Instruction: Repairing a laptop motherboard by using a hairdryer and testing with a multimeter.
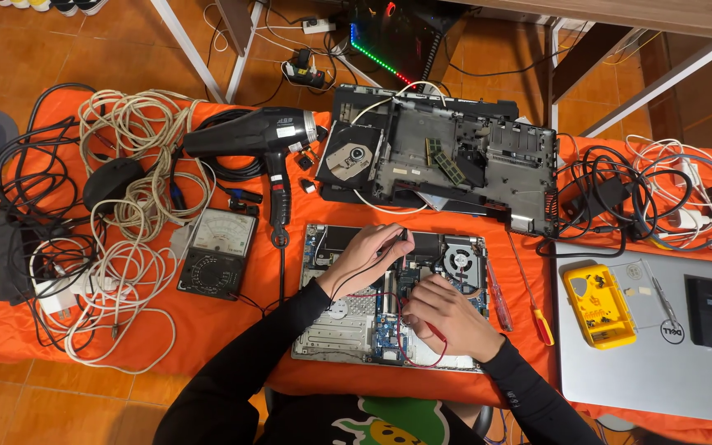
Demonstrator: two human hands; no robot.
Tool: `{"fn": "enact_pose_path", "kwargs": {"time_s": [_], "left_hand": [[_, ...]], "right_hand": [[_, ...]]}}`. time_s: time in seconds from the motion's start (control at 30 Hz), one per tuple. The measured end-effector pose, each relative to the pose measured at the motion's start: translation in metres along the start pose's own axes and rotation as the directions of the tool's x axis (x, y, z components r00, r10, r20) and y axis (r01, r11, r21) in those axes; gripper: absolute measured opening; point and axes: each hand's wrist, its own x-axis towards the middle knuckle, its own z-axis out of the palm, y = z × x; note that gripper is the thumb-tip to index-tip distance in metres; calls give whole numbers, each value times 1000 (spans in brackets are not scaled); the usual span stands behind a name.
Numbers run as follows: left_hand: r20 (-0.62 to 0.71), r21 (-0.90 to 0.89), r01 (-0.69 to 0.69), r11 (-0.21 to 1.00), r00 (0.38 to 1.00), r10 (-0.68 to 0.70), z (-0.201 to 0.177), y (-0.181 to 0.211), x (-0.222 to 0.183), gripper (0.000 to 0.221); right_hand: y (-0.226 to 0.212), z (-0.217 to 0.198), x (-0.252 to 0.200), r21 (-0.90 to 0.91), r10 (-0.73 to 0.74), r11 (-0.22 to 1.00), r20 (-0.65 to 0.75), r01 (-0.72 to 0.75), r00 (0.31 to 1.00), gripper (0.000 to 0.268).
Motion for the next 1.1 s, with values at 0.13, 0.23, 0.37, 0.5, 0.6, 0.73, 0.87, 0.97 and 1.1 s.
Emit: {"fn": "enact_pose_path", "kwargs": {"time_s": [0.13, 0.23, 0.37, 0.5, 0.6, 0.73, 0.87, 0.97, 1.1], "left_hand": [[-8, 0, 5, 1000, 1000, -5, 1, -2, 0, 27], [-18, 32, -5, 999, 1000, 6, 2, -2, -1, 26], [-8, -13, 29, 999, 1000, -29, 2, -2, -1, 27], [-2, -23, 42, 999, 999, -42, 2, 0, -1, 27], [-3, -21, 35, 999, 999, -35, 2, -1, -1, 28], [-9, -13, 29, 1000, 1000, -29, 2, -2, -1, 28], [-10, -30, 20, 999, 1000, -21, 3, -5, -1, 28], [-15, -30, 12, 999, 1000, -13, 3, -5, -2, 28], [2, -5, 55, 998, 998, -55, 3, -3, 0, 27]], "right_hand": [[1, 0, 0, -3, 1, 1000, 4, -1, 1000, 9], [2, 1, -2, 3, -9, 1000, -1, 9, 1000, 10], [1, 1, -2, 2, -9, 1000, -3, 9, 1000, 10], [0, 0, -1, 4, -7, 1000, 2, 7, 1000, 10], [-1, -1, 0, 12, -11, 1000, -8, 12, 1000, 9], [0, 0, 0, 17, -13, 1000, -11, 13, 1000, 8], [1, 0, -1, 9, -12, 1000, -5, 12, 1000, 9], [2, 1, -2, 9, -11, 1000, -2, 11, 1000, 9], [1, 1, -1, 8, -15, 1000, -7, 15, 1000, 9]]}}
